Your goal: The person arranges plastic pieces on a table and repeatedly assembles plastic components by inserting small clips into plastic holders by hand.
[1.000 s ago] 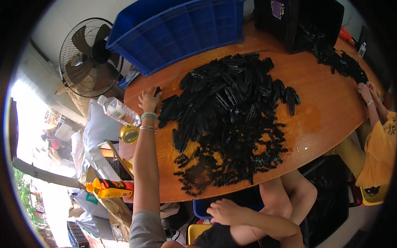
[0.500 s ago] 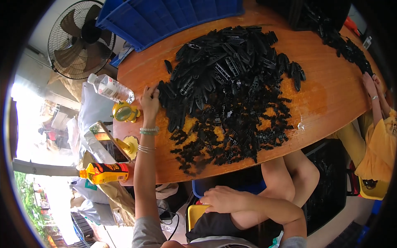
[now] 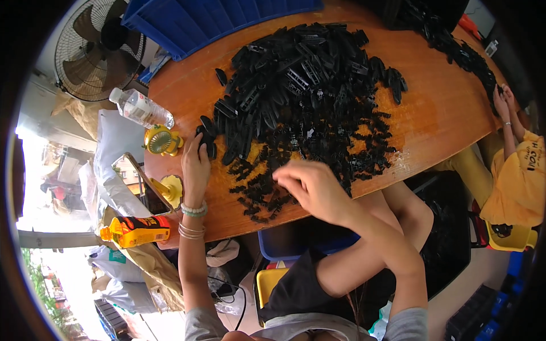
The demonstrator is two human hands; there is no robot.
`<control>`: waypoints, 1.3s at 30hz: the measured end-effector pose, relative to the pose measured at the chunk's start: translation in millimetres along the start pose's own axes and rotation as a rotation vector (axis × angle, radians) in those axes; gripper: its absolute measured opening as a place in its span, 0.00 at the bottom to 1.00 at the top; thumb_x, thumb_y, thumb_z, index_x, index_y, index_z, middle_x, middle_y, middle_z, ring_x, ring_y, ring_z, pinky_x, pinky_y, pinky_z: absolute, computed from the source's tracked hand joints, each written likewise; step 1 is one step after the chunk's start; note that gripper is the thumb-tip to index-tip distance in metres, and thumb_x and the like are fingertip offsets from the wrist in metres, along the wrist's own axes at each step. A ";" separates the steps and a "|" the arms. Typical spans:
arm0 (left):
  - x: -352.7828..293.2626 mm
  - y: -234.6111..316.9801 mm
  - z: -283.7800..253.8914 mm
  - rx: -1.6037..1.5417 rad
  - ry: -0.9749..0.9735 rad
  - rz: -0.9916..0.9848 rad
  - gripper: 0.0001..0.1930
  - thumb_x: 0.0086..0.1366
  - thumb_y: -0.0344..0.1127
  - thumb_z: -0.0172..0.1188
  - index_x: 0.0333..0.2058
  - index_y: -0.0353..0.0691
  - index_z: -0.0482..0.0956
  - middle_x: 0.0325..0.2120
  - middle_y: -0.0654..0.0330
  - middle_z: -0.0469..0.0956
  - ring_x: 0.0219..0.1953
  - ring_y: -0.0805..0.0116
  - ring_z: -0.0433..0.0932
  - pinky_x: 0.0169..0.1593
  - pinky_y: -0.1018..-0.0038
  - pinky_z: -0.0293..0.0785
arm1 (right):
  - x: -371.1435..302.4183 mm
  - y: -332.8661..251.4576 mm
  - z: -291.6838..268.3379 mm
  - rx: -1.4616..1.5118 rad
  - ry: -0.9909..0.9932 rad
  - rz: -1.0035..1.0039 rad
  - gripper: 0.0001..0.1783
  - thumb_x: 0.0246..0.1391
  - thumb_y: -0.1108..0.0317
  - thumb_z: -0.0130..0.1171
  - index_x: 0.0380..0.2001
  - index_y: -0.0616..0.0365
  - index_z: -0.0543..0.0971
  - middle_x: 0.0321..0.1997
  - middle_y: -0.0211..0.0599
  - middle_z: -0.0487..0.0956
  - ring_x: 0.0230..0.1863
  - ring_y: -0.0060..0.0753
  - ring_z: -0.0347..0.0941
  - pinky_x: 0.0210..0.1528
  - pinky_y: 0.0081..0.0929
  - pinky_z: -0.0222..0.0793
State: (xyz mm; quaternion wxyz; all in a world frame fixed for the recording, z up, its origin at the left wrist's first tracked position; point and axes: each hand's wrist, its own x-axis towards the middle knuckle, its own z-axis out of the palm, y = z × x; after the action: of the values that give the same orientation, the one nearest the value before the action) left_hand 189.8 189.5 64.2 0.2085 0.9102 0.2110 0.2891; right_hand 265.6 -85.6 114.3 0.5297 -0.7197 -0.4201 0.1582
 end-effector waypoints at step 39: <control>-130.7 199.1 -78.4 -0.575 -0.711 0.483 0.29 0.38 0.30 0.71 0.44 0.36 0.73 0.40 0.54 0.76 0.44 0.55 0.75 0.46 0.64 0.70 | -35.2 24.2 -32.6 -0.034 0.341 -0.095 0.04 0.51 0.77 0.57 0.32 0.62 0.77 0.33 0.38 0.77 0.34 0.39 0.73 0.38 0.29 0.68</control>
State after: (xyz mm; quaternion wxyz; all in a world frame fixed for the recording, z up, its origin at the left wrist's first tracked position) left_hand 96.9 -20.3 165.3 0.4365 0.8808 -0.1769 0.0479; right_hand 277.1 -135.4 97.6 0.5880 -0.7242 -0.3603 0.0017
